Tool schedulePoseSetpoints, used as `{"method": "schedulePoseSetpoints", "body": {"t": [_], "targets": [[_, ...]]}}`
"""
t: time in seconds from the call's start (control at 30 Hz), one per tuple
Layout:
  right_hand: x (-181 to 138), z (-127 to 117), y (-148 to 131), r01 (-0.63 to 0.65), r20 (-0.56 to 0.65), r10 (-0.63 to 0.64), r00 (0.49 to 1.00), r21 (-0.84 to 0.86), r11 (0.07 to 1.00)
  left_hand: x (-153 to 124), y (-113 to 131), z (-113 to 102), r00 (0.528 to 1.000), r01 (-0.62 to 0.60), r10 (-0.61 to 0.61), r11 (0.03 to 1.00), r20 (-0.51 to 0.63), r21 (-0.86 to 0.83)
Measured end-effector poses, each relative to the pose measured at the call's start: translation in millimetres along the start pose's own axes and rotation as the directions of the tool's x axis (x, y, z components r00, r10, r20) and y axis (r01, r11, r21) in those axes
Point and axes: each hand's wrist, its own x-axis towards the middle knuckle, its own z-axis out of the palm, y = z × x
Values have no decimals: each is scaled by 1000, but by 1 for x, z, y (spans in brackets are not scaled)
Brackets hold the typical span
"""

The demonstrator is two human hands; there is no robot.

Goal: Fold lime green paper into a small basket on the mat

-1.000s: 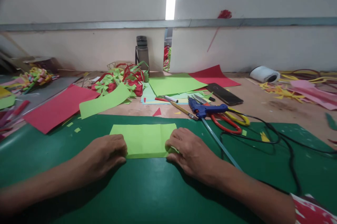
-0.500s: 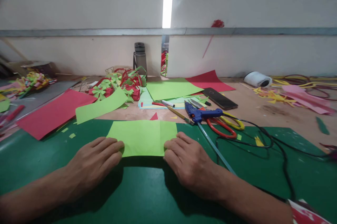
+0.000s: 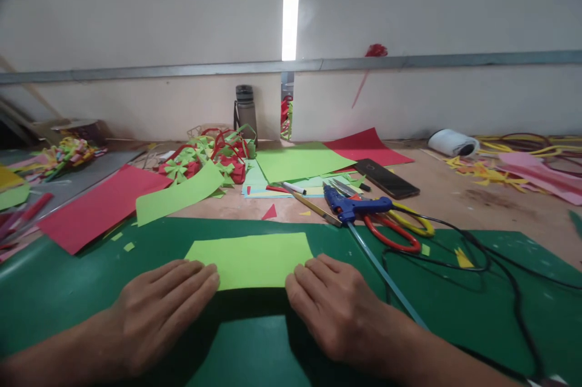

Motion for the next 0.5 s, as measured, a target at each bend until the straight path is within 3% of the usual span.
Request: {"method": "schedulePoseSetpoints", "body": {"t": [0.3,0.5], "targets": [[-2,-7,-3,45,-16,-48,999,-151,987,-5,-9,-7,1000,21,-20,998,-24,51],[1,-5,-3,35,7,-34,999,-88,996,-16,-19,-2,995,102,-102,986,-5,134]]}}
